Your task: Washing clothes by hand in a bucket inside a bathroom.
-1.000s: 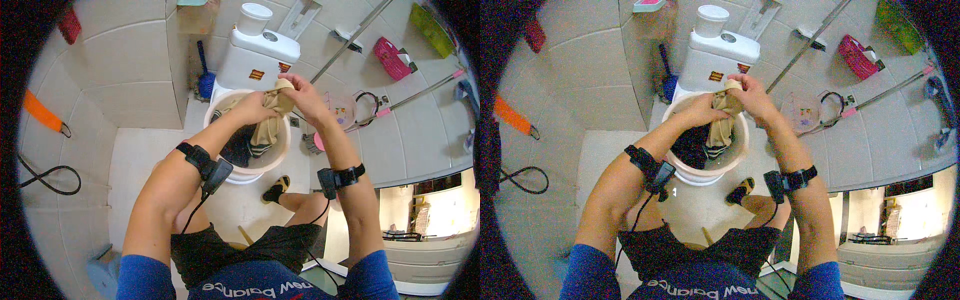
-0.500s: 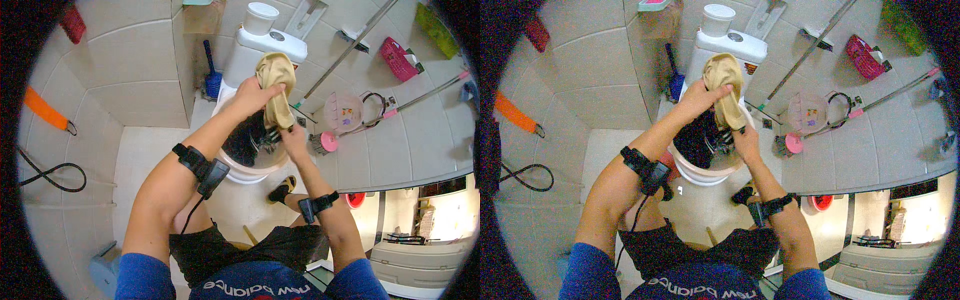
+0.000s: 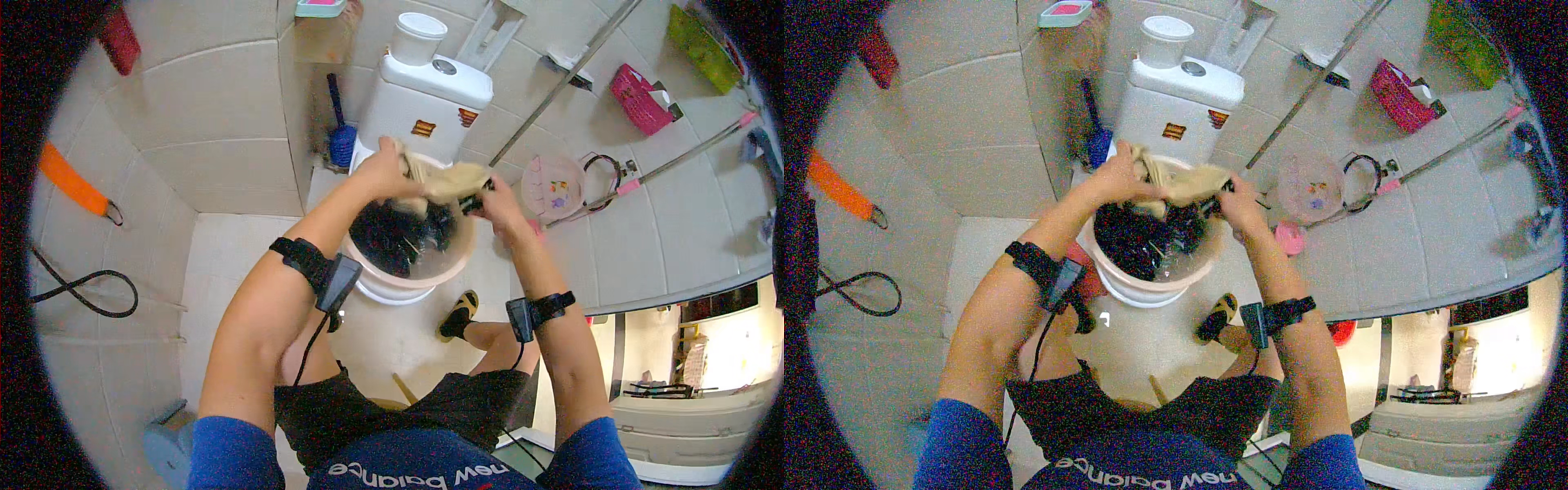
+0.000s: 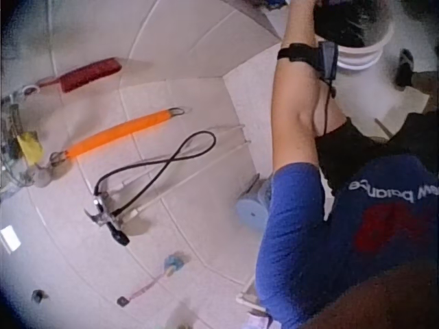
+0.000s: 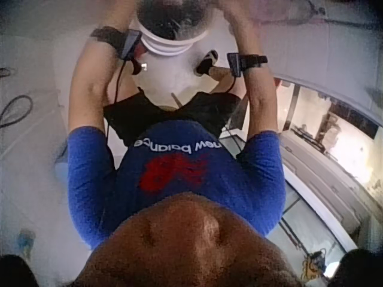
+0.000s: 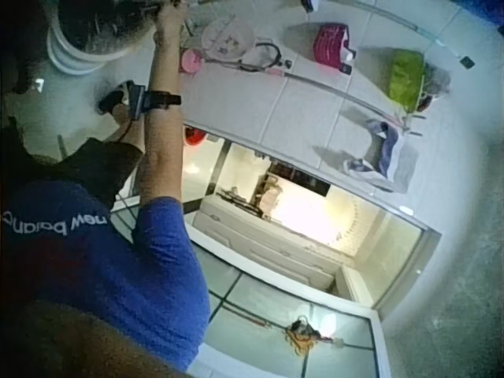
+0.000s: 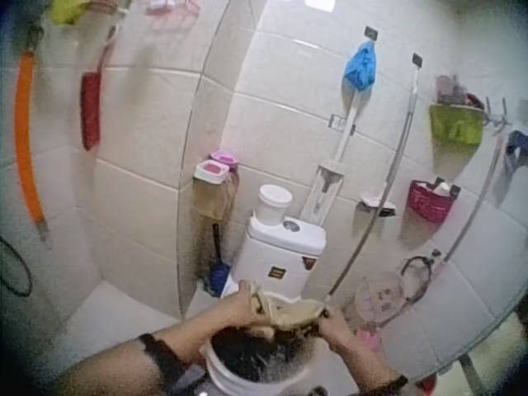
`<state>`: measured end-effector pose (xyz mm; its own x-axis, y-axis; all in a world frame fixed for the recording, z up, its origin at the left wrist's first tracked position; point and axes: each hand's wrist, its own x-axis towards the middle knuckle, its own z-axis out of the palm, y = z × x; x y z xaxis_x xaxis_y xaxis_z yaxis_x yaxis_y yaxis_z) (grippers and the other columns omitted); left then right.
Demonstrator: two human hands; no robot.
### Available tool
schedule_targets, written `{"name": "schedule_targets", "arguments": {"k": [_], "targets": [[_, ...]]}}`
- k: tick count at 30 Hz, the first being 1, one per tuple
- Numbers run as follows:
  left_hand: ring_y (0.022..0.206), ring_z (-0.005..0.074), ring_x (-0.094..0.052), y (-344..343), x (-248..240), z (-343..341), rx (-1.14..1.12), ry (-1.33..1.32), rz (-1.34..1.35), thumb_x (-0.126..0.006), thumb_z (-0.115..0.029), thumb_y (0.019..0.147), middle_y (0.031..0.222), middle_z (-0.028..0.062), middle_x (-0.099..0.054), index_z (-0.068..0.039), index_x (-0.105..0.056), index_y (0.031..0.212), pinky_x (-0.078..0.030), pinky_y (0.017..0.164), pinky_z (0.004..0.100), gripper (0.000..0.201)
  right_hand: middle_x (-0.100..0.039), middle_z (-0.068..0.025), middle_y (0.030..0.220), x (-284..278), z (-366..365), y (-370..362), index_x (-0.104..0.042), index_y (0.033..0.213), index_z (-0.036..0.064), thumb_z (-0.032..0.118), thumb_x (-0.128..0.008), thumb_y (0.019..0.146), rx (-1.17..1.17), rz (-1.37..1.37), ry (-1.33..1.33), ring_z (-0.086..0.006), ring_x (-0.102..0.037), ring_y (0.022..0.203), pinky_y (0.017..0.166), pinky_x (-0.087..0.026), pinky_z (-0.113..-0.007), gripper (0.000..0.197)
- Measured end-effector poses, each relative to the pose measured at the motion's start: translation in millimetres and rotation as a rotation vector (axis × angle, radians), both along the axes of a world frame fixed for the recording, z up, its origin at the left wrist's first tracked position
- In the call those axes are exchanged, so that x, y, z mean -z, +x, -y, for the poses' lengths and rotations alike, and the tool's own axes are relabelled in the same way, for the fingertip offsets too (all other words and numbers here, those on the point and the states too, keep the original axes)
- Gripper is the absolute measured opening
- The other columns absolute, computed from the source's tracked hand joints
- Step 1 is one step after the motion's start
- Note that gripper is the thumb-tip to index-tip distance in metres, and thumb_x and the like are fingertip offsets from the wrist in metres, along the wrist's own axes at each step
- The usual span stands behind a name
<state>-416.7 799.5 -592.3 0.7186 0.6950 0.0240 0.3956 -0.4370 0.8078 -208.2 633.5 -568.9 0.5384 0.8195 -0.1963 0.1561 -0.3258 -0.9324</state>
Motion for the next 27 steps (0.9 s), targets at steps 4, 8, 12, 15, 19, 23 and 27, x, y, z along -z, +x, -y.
{"name": "schedule_targets", "arguments": {"k": [4, 8, 12, 15, 19, 23, 27], "targets": [[0.115, 0.0369, -0.065, 12.9, 39.6, 10.0, 0.138, 0.315, -0.318, -0.083, -0.032, 0.074, 0.122, 0.026, -0.066, 0.008, -0.049, 0.137, -0.05, 0.102, 0.0414, 0.082, -0.07, -0.0097, 0.104, 90.0, 23.1, 40.0, -0.058, 0.136, 0.0086, 0.008, -0.062, 0.09, 0.04, 0.048, -0.114, -0.0194, -0.067, 0.084, 0.066, -0.055, -0.033, 0.046], [0.136, 0.0429, -0.047, 4.1, 49.1, 41.2, 0.191, 0.328, -0.56, -0.074, -0.016, 0.081, 0.149, 0.0266, -0.043, -0.006, -0.055, 0.137, -0.044, 0.109, 0.0489, 0.06, -0.056, -0.024, 0.132, 115.3, 30.5, 10.1, -0.053, 0.142, 0.0123, 0.016, -0.071, 0.084, -0.076, 0.418, -0.115, -0.0372, -0.061, 0.109, 0.092, -0.053, -0.043, 0.06], [0.149, 0.0507, -0.02, 13.7, 64.3, 57.7, 0.267, 0.339, -0.597, -0.078, -0.014, 0.076, 0.166, 0.0235, -0.009, -0.023, -0.041, 0.152, -0.038, 0.11, 0.0662, 0.085, -0.027, -0.0342, 0.154, 130.1, 30.3, -6.1, -0.041, 0.152, 0.0164, 0.019, -0.073, 0.081, -0.364, 0.828, -0.089, -0.0533, -0.034, 0.139, 0.116, -0.036, -0.051, 0.078], [0.152, 0.0495, -0.013, 19.3, 82.6, 61.9, 0.343, 0.313, -0.613, -0.084, -0.015, 0.069, 0.167, 0.0228, -0.005, -0.03, -0.028, 0.159, -0.033, 0.108, 0.0753, 0.108, -0.022, -0.0343, 0.157, 142.8, 23.3, -13.5, -0.035, 0.156, 0.022, 0.017, -0.068, 0.083, -0.49, 0.801, -0.163, -0.0551, -0.03, 0.142, 0.117, -0.034, -0.052, 0.079], [0.153, 0.0461, -0.009, 30.6, 81.4, 66.4, 0.367, 0.298, -0.704, -0.078, -0.017, 0.075, 0.168, 0.02, -0.004, -0.03, -0.026, 0.16, -0.027, 0.11, 0.0766, 0.1, -0.026, -0.0328, 0.156, 153.5, 15.1, -12.1, -0.039, 0.153, 0.0221, 0.013, -0.066, 0.084, -0.523, 0.862, -0.302, -0.055, -0.039, 0.136, 0.114, -0.038, -0.054, 0.074], [0.155, 0.0428, -0.007, 29.1, 86.2, 66.0, 0.35, 0.294, -0.754, -0.072, -0.018, 0.08, 0.168, 0.0186, -0.004, -0.029, -0.026, 0.16, -0.021, 0.113, 0.0763, 0.093, -0.029, -0.0306, 0.156, 133.8, 2.9, -24.8, -0.044, 0.15, 0.0194, 0.008, -0.067, 0.082, -0.561, 0.759, -0.489, -0.0556, -0.044, 0.132, 0.11, -0.042, -0.058, 0.073], [0.155, 0.0413, -0.005, 40.8, 86.2, 68.3, 0.393, 0.241, -0.766, -0.069, -0.017, 0.082, 0.169, 0.0176, -0.002, -0.027, -0.029, 0.159, -0.018, 0.114, 0.0759, 0.087, -0.037, -0.0287, 0.153, 162.1, -3.2, 7.5, -0.045, 0.149, 0.024, 0.014, -0.065, 0.085, -0.611, 0.919, -0.52, -0.0508, -0.055, 0.123, 0.105, -0.047, -0.051, 0.068]]}}
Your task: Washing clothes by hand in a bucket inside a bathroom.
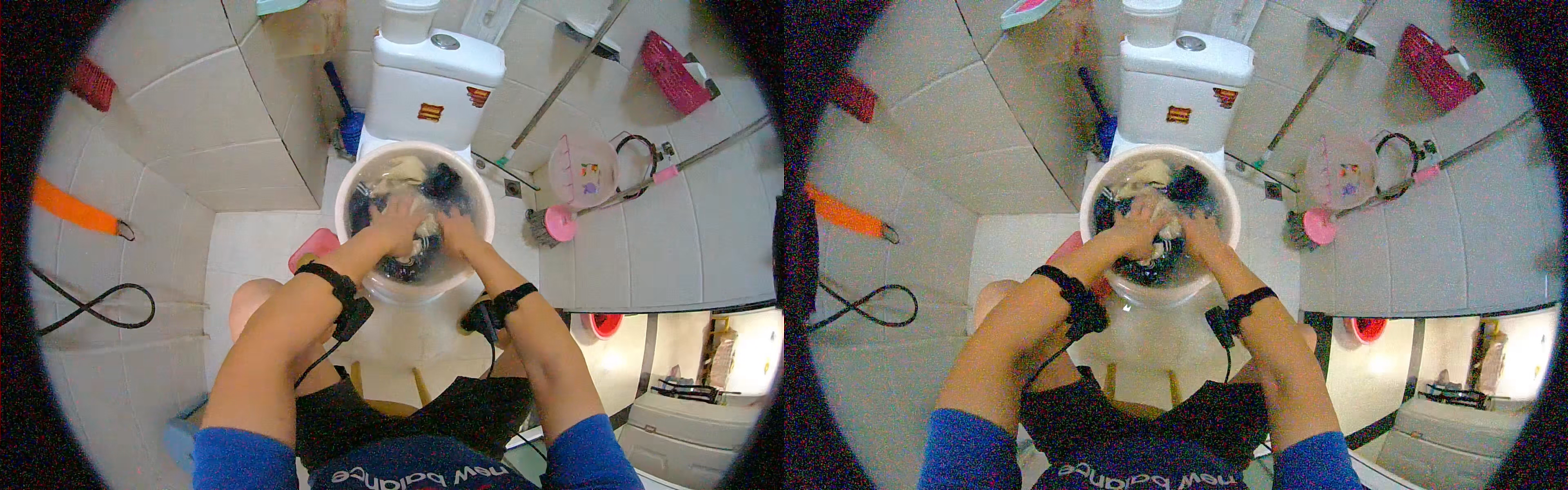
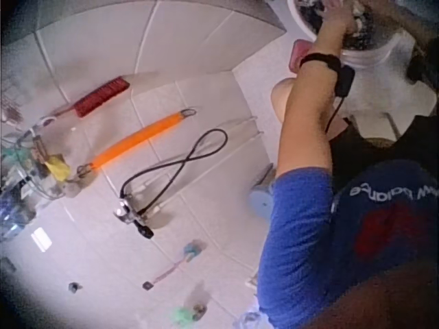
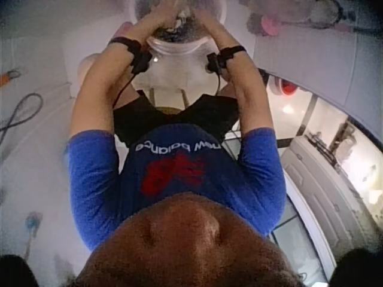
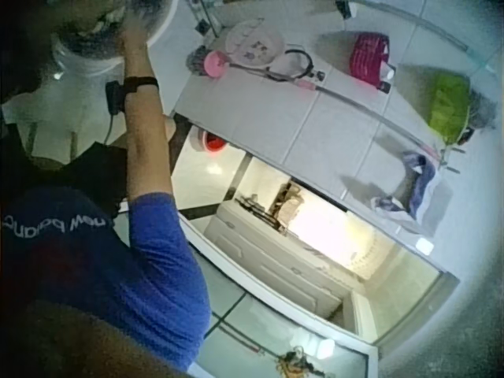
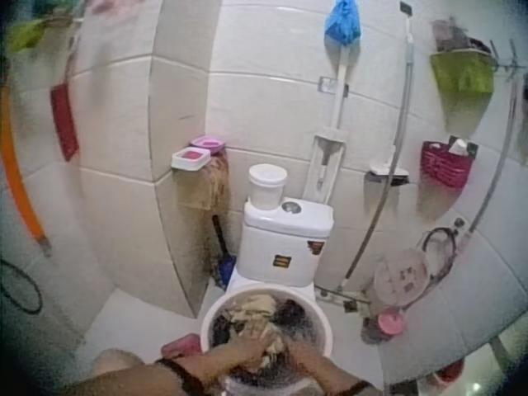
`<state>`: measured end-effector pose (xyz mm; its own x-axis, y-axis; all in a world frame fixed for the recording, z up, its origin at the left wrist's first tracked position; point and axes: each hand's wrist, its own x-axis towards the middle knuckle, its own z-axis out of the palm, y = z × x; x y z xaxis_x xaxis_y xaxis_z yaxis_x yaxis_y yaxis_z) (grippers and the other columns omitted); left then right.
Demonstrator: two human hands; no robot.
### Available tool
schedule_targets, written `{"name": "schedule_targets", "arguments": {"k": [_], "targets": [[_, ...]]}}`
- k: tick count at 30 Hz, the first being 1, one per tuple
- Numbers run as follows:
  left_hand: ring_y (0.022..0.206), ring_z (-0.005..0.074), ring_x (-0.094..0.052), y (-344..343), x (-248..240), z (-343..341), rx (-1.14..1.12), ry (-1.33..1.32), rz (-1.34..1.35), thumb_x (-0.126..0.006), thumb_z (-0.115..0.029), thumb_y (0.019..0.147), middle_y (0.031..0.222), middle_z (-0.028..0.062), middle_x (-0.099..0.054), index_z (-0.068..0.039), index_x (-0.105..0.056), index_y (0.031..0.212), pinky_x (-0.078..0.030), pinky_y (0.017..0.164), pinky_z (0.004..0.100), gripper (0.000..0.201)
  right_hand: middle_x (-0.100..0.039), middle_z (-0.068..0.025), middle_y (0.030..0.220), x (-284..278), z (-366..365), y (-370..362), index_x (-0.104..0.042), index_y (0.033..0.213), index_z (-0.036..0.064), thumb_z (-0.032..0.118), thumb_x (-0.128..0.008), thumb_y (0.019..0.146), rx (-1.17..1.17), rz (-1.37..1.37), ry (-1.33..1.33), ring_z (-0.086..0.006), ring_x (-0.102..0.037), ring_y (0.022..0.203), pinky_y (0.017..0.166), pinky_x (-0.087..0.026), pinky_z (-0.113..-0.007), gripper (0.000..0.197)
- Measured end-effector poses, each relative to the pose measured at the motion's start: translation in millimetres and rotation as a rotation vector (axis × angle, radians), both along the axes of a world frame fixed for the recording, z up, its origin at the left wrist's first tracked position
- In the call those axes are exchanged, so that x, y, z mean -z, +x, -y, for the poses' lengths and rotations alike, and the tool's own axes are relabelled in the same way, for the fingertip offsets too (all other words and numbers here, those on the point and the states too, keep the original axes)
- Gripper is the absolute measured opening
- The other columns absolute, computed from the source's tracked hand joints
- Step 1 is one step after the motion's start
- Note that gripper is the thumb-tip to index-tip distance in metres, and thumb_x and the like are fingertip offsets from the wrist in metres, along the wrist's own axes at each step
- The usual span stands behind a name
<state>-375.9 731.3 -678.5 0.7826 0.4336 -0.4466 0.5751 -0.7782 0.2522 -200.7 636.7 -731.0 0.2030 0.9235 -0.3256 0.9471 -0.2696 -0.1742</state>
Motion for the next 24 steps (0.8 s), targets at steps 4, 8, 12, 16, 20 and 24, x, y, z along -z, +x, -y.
{"name": "schedule_targets", "arguments": {"k": [4, 8, 12, 16, 20, 24], "targets": [[0.151, 0.043, -0.019, -11.2, -0.5, -13.4, -0.008, -0.005, 0.103, -0.072, -0.017, 0.08, 0.164, 0.0208, -0.017, -0.022, -0.03, 0.158, -0.028, 0.112, 0.0709, 0.089, -0.058, -0.0248, 0.136, -38.7, -19.6, 3.9, -0.056, 0.139, 0.0177, 0.011, -0.067, 0.082, 0.139, -0.243, 0.09, -0.042, -0.062, 0.115, 0.1, -0.05, -0.044, 0.058], [0.135, 0.0431, -0.048, -12.0, -30.9, -21.8, -0.099, 0.033, 0.38, -0.076, -0.018, 0.078, 0.145, 0.0251, -0.048, -0.01, -0.037, 0.152, -0.046, 0.107, 0.0541, 0.084, -0.068, -0.0188, 0.12, -68.4, -17.7, 17.2, -0.062, 0.132, 0.0125, 0.015, -0.071, 0.083, 0.352, -0.614, 0.449, -0.0336, -0.066, 0.108, 0.093, -0.052, -0.041, 0.05], [0.123, 0.0374, -0.059, -12.6, -84.8, -21.0, -0.251, -0.221, 0.408, -0.072, -0.024, 0.083, 0.136, 0.0261, -0.057, 0.0, -0.041, 0.146, -0.052, 0.097, 0.0492, 0.074, -0.071, -0.01, 0.106, -104.5, -24.2, 26.6, -0.061, 0.132, 0.0097, 0.019, -0.071, 0.087, 0.567, -0.918, 0.591, -0.0242, -0.068, 0.096, 0.084, -0.054, -0.037, 0.047], [0.121, 0.0398, -0.061, -16.8, -93.5, -38.9, -0.449, -0.973, 0.407, -0.066, -0.047, 0.091, 0.138, 0.0296, -0.054, 0.008, -0.039, 0.145, -0.053, 0.096, 0.0503, 0.082, -0.069, -0.0025, 0.098, -173.1, -35.3, -4.5, -0.059, 0.135, 0.0094, 0.02, -0.067, 0.093, 0.608, -1.262, 0.581, -0.0112, -0.062, 0.08, 0.067, -0.048, -0.026, 0.044], [0.123, 0.0461, -0.057, -16.2, -108.8, -5.2, -0.864, -1.795, 0.512, -0.044, -0.085, 0.085, 0.133, 0.0334, -0.055, 0.016, -0.039, 0.139, -0.047, 0.105, 0.0558, 0.115, -0.069, -0.001, 0.096, -202.4, -34.5, -18.6, -0.063, 0.127, 0.0098, 0.024, -0.062, 0.098, 0.648, -1.392, 0.689, -0.0098, -0.061, 0.073, 0.059, -0.044, -0.027, 0.032], [0.128, 0.0479, -0.051, -3.1, -65.2, -22.4, -0.947, -2.112, 0.795, -0.032, -0.085, 0.089, 0.136, 0.0342, -0.05, 0.008, -0.035, 0.146, -0.042, 0.109, 0.0567, 0.109, -0.066, 0.0003, 0.084, -240.6, -24.6, -59.8, -0.064, 0.1, 0.0113, 0.023, -0.058, 0.101, 0.524, -1.653, 0.583, -0.0093, -0.06, 0.066, 0.055, -0.046, -0.027, 0.013]]}}
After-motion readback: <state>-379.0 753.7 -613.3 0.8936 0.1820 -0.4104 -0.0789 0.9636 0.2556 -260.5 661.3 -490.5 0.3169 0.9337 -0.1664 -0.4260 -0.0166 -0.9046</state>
